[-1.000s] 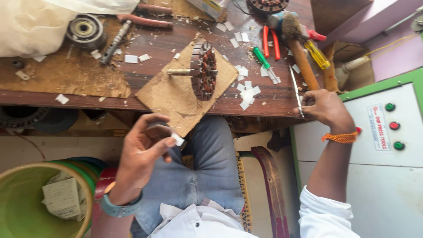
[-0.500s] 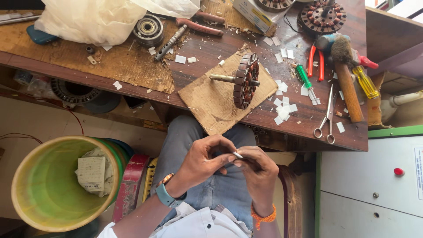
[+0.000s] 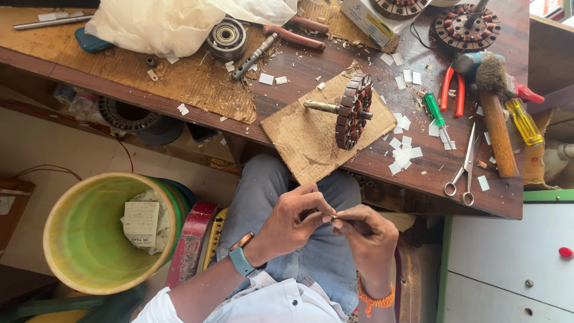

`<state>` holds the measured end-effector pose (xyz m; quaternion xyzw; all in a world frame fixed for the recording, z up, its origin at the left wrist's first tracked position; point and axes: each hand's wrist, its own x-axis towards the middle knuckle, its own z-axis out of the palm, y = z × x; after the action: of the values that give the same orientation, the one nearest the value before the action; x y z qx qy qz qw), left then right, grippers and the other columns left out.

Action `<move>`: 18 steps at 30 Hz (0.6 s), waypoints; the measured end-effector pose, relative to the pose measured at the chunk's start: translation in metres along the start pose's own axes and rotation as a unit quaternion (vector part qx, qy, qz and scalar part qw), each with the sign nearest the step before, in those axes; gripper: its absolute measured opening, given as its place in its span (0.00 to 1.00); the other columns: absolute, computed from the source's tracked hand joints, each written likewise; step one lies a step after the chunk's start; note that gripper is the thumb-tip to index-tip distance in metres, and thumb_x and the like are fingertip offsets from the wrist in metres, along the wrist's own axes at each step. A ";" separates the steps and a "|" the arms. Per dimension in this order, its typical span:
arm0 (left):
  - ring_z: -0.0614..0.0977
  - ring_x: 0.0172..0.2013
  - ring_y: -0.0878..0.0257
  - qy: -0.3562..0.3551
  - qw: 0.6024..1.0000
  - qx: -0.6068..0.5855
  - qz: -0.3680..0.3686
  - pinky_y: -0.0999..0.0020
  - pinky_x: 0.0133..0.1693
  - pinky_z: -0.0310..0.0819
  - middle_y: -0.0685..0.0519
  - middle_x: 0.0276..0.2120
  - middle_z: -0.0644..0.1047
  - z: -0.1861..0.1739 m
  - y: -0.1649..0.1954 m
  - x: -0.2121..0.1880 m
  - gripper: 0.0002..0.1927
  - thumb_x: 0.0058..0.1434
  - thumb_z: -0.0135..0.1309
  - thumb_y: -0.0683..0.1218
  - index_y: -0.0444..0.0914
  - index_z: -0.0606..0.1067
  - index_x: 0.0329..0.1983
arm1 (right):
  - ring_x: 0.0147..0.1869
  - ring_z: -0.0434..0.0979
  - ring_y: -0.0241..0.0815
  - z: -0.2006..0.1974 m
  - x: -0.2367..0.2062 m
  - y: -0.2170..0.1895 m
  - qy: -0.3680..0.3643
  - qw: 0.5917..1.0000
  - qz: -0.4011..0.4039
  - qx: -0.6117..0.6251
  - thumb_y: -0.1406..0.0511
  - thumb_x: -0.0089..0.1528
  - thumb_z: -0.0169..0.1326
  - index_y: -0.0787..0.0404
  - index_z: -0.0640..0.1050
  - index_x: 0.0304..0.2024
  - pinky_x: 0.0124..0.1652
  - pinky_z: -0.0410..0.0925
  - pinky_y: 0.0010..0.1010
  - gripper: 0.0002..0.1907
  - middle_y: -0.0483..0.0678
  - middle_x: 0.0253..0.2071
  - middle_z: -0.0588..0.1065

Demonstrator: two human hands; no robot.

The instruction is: The person cuts small white rectangular pieces with scissors and inserts them into the slots of a motor armature resting on a workbench. The person repeats this process multiple times, handling the armature and pieces by hand.

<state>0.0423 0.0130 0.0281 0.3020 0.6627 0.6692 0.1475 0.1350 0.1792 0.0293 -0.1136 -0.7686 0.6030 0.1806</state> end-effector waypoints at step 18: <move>0.74 0.26 0.74 0.162 0.985 -0.065 0.014 0.76 0.27 0.67 0.54 0.31 0.75 0.012 -0.009 -0.003 0.04 0.63 0.61 0.35 0.33 0.76 0.36 | 0.40 0.78 0.32 0.041 0.017 -0.012 0.048 0.991 -0.085 -0.088 0.76 0.64 0.56 0.68 0.75 0.42 0.41 0.73 0.22 0.04 0.47 0.38 0.78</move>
<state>0.0495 0.0216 0.0177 0.1889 0.6287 0.7528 0.0480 0.1027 0.1469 0.0349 -0.0921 -0.8159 0.5096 0.2571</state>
